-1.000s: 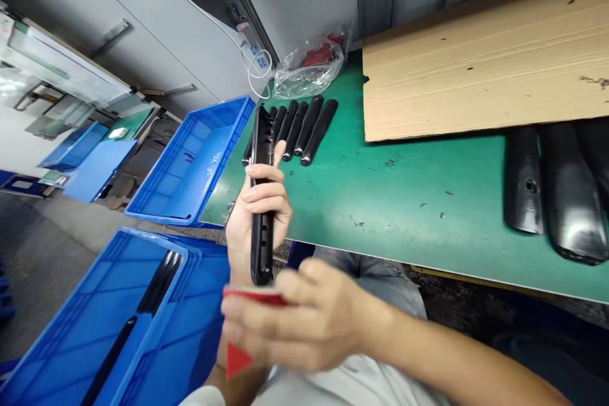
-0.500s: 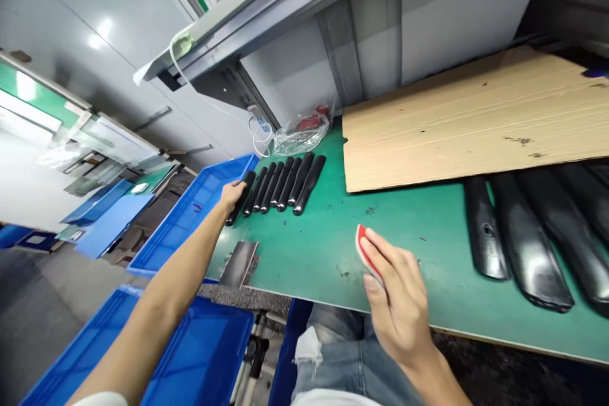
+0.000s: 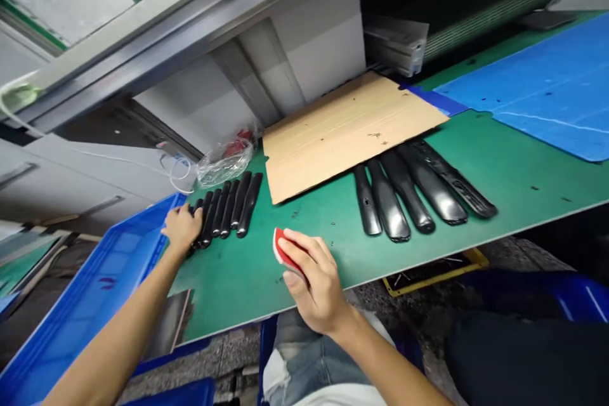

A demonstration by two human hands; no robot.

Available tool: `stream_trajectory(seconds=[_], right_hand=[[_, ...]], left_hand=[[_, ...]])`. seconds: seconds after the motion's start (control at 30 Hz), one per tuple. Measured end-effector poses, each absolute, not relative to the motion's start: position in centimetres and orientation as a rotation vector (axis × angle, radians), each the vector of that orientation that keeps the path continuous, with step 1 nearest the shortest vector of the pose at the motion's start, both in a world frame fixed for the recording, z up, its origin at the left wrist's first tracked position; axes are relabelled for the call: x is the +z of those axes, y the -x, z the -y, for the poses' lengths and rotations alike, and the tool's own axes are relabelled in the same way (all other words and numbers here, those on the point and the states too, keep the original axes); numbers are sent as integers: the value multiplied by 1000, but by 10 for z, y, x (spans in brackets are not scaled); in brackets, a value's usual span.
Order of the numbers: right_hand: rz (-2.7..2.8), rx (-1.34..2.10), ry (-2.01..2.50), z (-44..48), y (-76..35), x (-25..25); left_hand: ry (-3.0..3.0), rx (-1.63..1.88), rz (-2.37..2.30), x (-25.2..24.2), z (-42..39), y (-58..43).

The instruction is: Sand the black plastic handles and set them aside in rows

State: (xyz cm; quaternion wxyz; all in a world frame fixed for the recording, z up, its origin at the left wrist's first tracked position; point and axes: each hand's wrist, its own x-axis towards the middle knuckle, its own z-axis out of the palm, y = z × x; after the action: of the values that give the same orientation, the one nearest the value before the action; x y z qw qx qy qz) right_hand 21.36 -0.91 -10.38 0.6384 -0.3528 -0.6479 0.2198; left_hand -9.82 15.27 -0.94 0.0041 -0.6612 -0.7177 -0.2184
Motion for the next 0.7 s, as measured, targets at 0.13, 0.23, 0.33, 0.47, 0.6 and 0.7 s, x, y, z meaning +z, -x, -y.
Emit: stream_trajectory(seconds=[0.13,0.23,0.33,0.47,0.6,0.7], right_hand=[[1410,433,741,34,-228,-94],[1413,397,671,58,-240,-86],[1402,389,704,76,-253,-84],[1310,434,797,86,-263,-92],[1233,523,809,91,-262,-98],[1189,612,812,92,-256,-100]], left_hand=[[2520,-579,1849,-36,-154,-9],[2976,-393,1490,-54,-150,-110],[3122,-326,1433,-60,-147,-188],[3066,-217,1703,-59,-133,-220],[2932,-171,1931,-54,-100,-185],[2934,-232,2027,-46,-75,-142]])
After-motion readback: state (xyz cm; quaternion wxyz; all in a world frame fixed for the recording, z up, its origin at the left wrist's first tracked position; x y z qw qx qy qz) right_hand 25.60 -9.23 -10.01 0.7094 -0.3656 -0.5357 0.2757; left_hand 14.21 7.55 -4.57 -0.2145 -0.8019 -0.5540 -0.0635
